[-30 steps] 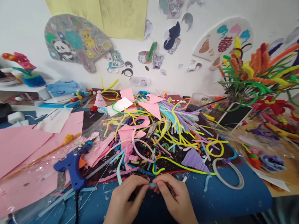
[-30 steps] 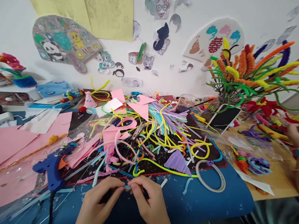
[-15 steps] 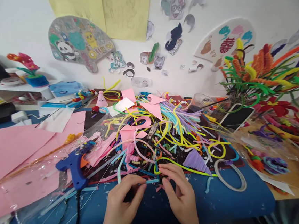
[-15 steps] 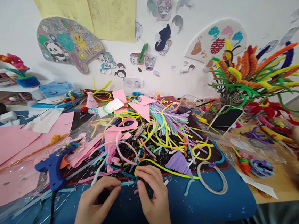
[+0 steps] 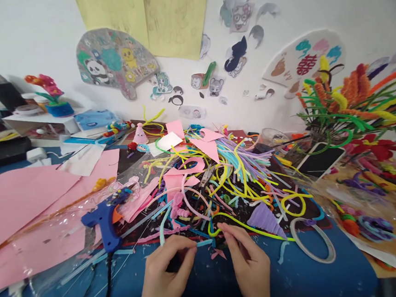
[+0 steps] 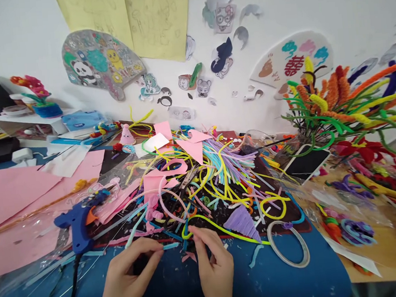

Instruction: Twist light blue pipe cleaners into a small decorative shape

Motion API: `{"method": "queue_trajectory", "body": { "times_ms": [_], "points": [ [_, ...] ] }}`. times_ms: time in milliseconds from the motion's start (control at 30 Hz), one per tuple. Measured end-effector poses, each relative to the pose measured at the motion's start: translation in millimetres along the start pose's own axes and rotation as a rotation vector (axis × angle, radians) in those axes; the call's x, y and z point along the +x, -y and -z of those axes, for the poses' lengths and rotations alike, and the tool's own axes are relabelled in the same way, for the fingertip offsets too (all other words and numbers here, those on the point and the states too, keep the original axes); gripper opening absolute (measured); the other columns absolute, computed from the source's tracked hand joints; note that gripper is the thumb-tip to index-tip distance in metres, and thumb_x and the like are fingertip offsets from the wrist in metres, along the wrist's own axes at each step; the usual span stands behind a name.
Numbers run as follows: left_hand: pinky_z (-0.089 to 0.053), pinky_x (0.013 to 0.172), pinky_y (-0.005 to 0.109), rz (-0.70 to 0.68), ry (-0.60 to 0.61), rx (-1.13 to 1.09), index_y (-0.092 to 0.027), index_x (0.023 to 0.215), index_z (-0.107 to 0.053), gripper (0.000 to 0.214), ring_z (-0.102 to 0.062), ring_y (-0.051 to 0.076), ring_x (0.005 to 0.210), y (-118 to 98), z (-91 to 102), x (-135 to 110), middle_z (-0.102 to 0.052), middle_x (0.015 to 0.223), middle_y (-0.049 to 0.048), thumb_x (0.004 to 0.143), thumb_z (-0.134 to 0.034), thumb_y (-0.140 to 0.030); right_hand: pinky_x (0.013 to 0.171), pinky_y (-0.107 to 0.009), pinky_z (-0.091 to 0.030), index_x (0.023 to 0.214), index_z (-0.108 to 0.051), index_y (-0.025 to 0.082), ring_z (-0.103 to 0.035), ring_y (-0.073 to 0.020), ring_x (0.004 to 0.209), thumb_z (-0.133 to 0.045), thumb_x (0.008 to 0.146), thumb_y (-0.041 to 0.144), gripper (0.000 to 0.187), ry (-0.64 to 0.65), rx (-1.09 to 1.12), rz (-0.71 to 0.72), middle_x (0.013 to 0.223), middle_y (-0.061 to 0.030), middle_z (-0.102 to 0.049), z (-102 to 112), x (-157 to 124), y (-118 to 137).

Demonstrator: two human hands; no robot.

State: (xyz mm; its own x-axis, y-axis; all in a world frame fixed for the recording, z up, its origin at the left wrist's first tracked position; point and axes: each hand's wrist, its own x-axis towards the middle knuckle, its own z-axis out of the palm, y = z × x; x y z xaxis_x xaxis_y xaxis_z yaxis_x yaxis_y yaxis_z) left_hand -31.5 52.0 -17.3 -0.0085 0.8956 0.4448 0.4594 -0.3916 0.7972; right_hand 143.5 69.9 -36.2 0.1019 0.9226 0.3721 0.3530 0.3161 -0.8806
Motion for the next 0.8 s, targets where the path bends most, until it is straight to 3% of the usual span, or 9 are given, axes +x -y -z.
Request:
{"method": "queue_trajectory", "body": {
  "times_ms": [100,200,267,467,800],
  "points": [
    [-0.051,0.064,0.018,-0.007,0.037,0.010,-0.020,0.084,-0.064,0.009,-0.066,0.012,0.069,-0.2,-0.4,0.6,-0.069,0.077,-0.0003,0.083,-0.058,-0.013,0.092,-0.039,-0.050,0.119,-0.060,0.024,-0.057,-0.0232,0.114,-0.050,0.088,0.015,0.034,0.054,-0.044,0.111,0.121,-0.0080,-0.063,1.1,0.9,-0.4],
    [-0.052,0.066,0.018,-0.001,0.047,0.029,-0.020,0.084,-0.065,0.009,-0.066,0.012,0.071,0.8,-1.3,1.2,-0.070,0.078,0.0000,0.082,-0.059,-0.013,0.095,-0.043,-0.048,0.124,-0.057,0.026,-0.051,-0.0239,0.119,-0.048,0.084,0.009,0.043,0.158,-0.104,0.262,0.122,-0.0062,-0.062,3.0,3.8,4.6],
    [-0.052,0.066,0.018,-0.006,0.056,0.022,-0.020,0.084,-0.065,0.009,-0.067,0.013,0.070,1.4,-1.6,1.4,-0.070,0.079,0.0003,0.082,-0.059,-0.014,0.094,-0.043,-0.048,0.120,-0.059,0.026,-0.050,-0.0242,0.117,-0.050,0.082,0.007,0.043,0.205,-0.141,0.321,0.115,-0.0050,-0.065,3.7,5.6,8.9],
    [-0.053,0.068,0.017,0.000,0.135,-0.033,-0.022,0.086,-0.067,0.012,-0.067,0.012,0.072,-1.0,0.1,3.2,-0.072,0.079,-0.0009,0.082,-0.060,-0.013,0.089,-0.043,-0.046,0.087,-0.069,0.027,-0.058,-0.0210,0.088,-0.061,0.081,0.011,0.018,0.216,-0.152,0.373,0.077,-0.0003,-0.069,2.8,7.3,13.8],
    [-0.054,0.070,0.022,0.107,0.325,-0.293,-0.021,0.080,-0.071,0.015,-0.069,0.015,0.073,-7.7,6.2,6.9,-0.074,0.077,0.0009,0.077,-0.064,-0.008,0.083,-0.039,-0.048,0.090,-0.067,0.029,-0.060,-0.0203,0.088,-0.059,0.082,0.008,0.023,0.236,-0.067,0.411,0.083,0.0007,-0.072,4.6,9.3,15.9]
  ]
}}
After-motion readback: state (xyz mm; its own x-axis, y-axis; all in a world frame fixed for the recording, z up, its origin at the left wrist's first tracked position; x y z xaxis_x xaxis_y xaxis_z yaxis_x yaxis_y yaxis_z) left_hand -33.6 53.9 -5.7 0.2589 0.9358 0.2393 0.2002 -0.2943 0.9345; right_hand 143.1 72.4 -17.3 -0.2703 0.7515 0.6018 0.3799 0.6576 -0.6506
